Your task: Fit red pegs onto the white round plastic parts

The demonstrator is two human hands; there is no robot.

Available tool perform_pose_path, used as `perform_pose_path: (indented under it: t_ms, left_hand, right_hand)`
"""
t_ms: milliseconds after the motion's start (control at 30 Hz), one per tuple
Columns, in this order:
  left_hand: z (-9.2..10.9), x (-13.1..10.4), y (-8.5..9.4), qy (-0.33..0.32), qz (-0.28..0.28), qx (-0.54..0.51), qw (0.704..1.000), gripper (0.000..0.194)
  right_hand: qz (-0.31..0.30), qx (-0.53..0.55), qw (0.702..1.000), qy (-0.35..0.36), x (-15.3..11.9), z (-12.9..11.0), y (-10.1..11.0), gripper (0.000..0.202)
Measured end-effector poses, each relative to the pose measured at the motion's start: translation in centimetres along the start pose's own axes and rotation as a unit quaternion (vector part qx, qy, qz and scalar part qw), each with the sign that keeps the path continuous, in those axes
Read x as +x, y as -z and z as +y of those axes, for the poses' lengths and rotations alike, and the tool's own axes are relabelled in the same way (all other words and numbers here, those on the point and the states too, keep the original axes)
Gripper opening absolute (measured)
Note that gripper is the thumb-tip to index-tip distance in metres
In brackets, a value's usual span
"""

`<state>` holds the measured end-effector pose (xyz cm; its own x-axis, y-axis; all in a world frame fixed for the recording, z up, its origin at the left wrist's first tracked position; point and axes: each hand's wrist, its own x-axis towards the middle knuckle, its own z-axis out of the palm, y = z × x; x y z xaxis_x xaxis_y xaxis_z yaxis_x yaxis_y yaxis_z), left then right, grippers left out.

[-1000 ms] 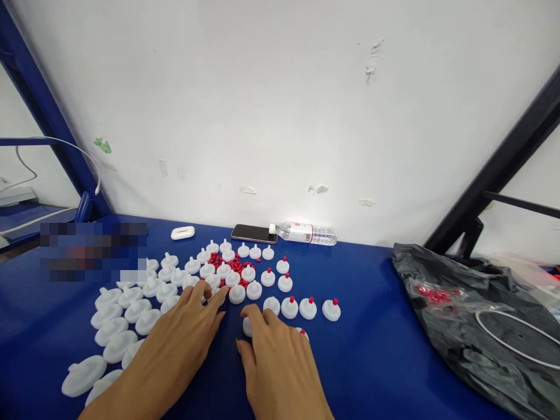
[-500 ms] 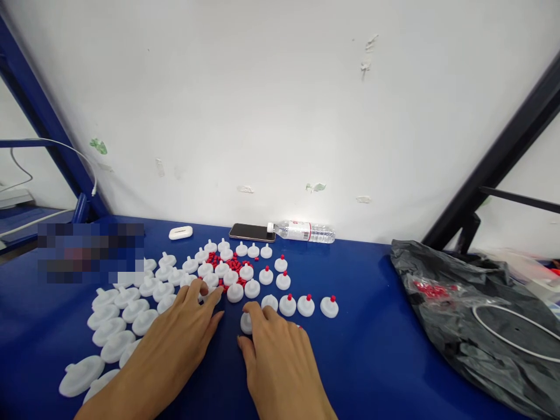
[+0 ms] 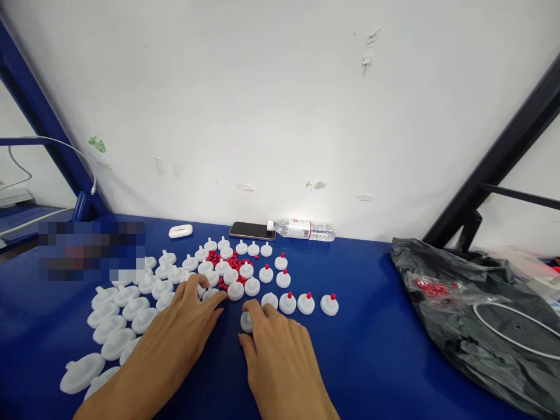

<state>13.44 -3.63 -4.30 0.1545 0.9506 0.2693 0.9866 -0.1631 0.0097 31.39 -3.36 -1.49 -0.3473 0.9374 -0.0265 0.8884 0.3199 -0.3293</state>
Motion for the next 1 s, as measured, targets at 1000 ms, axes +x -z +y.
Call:
perform_pose_path:
  t_ms: [1000]
  left_hand:
    - [0.9,0.2,1.7,-0.100,0.087,-0.222,0.966,0.026]
  right_hand:
    - [0.025,0.085,0.996,0.024,0.3,0.7,-0.9,0.019]
